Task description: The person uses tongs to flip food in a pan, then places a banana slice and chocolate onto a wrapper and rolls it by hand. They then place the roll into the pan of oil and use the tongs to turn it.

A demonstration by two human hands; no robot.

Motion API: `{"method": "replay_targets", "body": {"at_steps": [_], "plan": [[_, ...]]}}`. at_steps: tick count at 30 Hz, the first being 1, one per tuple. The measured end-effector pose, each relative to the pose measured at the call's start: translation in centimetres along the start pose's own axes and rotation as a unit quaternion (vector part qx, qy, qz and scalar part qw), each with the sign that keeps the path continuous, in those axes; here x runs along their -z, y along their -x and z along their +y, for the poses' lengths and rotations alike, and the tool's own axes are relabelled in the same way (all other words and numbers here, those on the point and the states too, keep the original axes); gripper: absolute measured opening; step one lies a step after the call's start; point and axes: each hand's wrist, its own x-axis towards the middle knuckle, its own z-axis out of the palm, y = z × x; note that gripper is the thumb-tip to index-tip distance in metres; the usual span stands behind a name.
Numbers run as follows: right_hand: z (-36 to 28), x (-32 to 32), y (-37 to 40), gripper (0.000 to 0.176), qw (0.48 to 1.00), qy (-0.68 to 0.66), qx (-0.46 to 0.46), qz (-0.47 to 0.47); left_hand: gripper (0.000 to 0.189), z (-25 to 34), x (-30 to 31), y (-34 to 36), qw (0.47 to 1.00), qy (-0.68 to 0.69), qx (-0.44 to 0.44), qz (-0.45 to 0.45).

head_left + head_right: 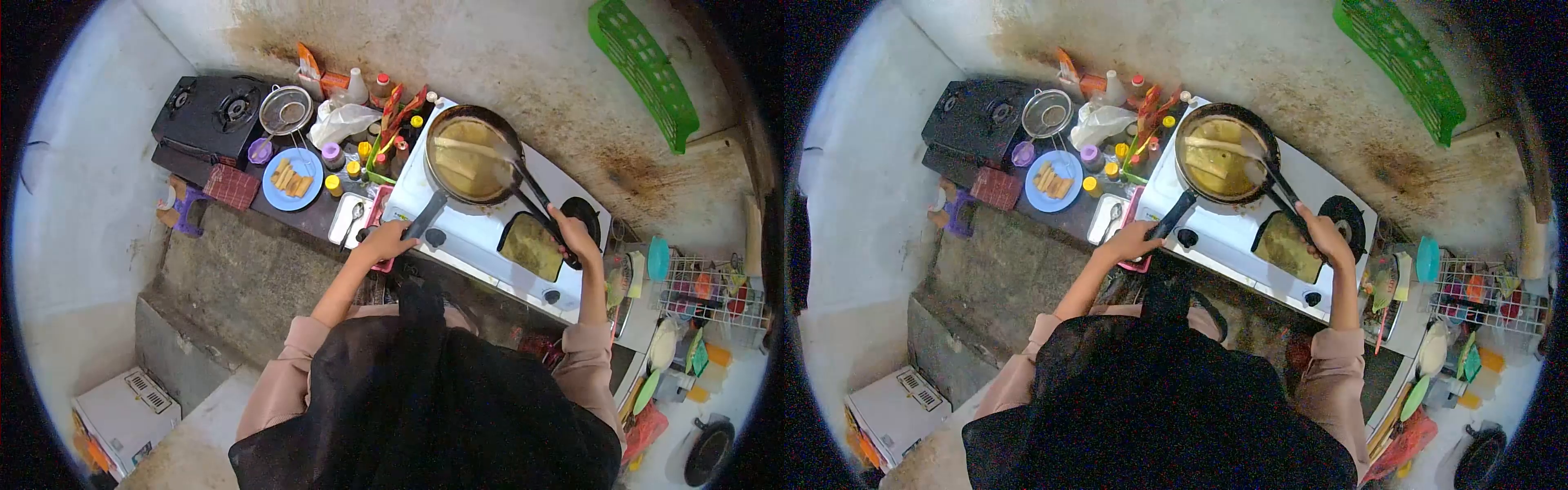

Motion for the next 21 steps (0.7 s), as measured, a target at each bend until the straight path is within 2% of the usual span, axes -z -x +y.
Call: {"method": "replay_targets", "body": {"at_steps": [4, 8, 11, 15, 17, 18, 21], "plan": [[1.7, -1.9, -3.9, 0.067, 0.999, 0.024, -0.020, -0.030, 0.046, -0.8, -0.5, -0.3, 1.000, -0.017, 0.021, -0.011], [0.2, -3.0, -4.4, 0.067, 0.998, -0.051, 0.033, -0.002, 0.048, -0.8, -0.5, -0.4, 0.998, -0.038, 0.032, -0.026], [0.6, -1.2, -3.0, 0.066, 0.999, -0.023, 0.012, -0.028, 0.049, -1.5, -1.0, -0.4, 0.998, -0.055, 0.014, -0.002], [2.1, -0.8, -2.7, 0.065, 1.000, 0.023, 0.001, 0.000, 0.039, -1.0, -0.9, 0.0, 0.999, -0.026, 0.004, 0.026], [1.9, -1.4, -4.3, 0.066, 0.999, 0.031, 0.011, -0.036, 0.040, -1.0, -1.0, 0.0, 0.999, -0.033, -0.005, 0.038], [1.3, -1.7, -4.7, 0.066, 0.998, 0.035, 0.016, -0.054, 0.040, -0.7, -0.8, 0.0, 0.999, -0.038, 0.013, 0.030], [-0.3, -2.7, -5.1, 0.069, 0.999, 0.010, 0.037, -0.007, 0.040, 0.2, -0.2, 0.4, 0.997, -0.047, 0.058, 0.007]]}}
